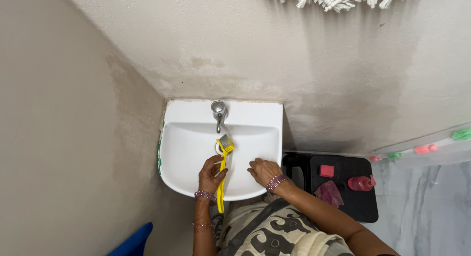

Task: The person scrubs a white wall-mounted sink using a pink sponge and a yellow brush. They wipe the basin, faucet, and drain area, then rinse the sponge under running water and continue scrubbing the sink surface.

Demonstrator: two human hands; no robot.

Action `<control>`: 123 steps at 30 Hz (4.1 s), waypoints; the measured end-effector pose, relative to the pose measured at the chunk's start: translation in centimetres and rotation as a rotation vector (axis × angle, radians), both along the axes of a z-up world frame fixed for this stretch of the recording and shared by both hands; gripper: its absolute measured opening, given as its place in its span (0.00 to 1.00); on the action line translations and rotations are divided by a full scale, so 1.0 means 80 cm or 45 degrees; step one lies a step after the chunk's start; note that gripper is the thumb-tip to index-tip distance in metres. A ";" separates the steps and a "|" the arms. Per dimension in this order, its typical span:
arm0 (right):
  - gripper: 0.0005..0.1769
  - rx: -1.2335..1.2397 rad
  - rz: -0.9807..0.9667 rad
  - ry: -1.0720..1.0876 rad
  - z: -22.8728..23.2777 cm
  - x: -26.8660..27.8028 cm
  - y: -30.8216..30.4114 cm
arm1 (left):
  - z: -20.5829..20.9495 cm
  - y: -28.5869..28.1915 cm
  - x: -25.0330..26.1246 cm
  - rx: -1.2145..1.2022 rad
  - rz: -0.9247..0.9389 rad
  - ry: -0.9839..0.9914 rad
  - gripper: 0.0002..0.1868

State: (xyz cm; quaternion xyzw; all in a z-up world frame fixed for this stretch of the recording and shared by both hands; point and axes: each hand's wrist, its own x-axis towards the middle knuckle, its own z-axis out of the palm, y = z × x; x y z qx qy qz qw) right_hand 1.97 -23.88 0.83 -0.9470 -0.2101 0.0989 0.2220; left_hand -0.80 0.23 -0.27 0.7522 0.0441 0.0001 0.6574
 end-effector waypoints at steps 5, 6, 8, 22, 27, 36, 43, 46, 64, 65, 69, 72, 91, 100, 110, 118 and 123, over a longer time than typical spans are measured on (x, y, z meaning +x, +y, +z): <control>0.13 -0.030 0.011 -0.024 0.004 0.010 0.004 | 0.002 0.006 0.006 0.054 0.008 0.181 0.29; 0.14 -0.051 0.017 -0.018 0.004 0.012 0.005 | 0.002 0.007 0.011 0.040 -0.004 0.134 0.30; 0.14 -0.025 0.037 -0.062 -0.001 0.007 0.006 | -0.003 0.008 0.011 0.004 -0.008 0.075 0.31; 0.15 -0.096 -0.019 -0.077 0.010 0.010 0.015 | -0.040 0.018 0.012 -0.189 -0.060 0.186 0.28; 0.15 -0.015 -0.047 -0.171 0.007 0.008 0.016 | -0.043 0.026 0.022 -0.240 -0.230 0.277 0.28; 0.15 0.093 -0.171 -0.117 0.007 0.008 0.015 | -0.019 0.019 0.099 -0.584 -0.594 0.422 0.27; 0.15 0.230 -0.253 -0.212 0.016 0.012 0.018 | -0.021 0.001 0.115 -0.947 -0.710 0.431 0.25; 0.16 0.248 -0.278 -0.197 0.006 0.014 0.017 | -0.020 -0.001 0.117 -0.941 -0.703 0.433 0.26; 0.20 1.583 -0.862 0.342 0.041 0.048 0.106 | -0.045 -0.006 0.120 -0.892 -0.594 0.418 0.15; 0.20 1.548 -0.858 0.278 0.040 0.054 0.106 | -0.043 -0.005 0.120 -0.837 -0.575 0.422 0.14; 0.19 1.574 -0.768 0.193 0.045 0.088 0.082 | -0.023 -0.002 0.120 -0.880 -0.531 0.297 0.16; 0.22 0.775 -0.802 0.061 0.065 0.116 0.056 | -0.007 0.004 0.122 -0.842 -0.401 0.281 0.25; 0.32 -0.632 -0.425 -0.259 0.073 0.184 0.100 | -0.011 0.021 0.120 -0.786 -0.179 -0.001 0.32; 0.31 -0.636 -0.388 -0.117 0.084 0.156 0.081 | -0.015 0.020 0.125 -0.816 -0.212 -0.085 0.31; 0.35 -0.656 -0.342 -0.166 0.085 0.185 0.096 | -0.001 0.023 0.118 -0.812 -0.195 0.010 0.34; 0.31 -0.634 -0.384 0.001 0.098 0.156 0.089 | -0.004 0.022 0.123 -0.802 -0.196 -0.033 0.32; 0.36 -0.682 -0.401 0.021 0.083 0.208 0.108 | -0.002 0.022 0.122 -0.790 -0.180 -0.016 0.32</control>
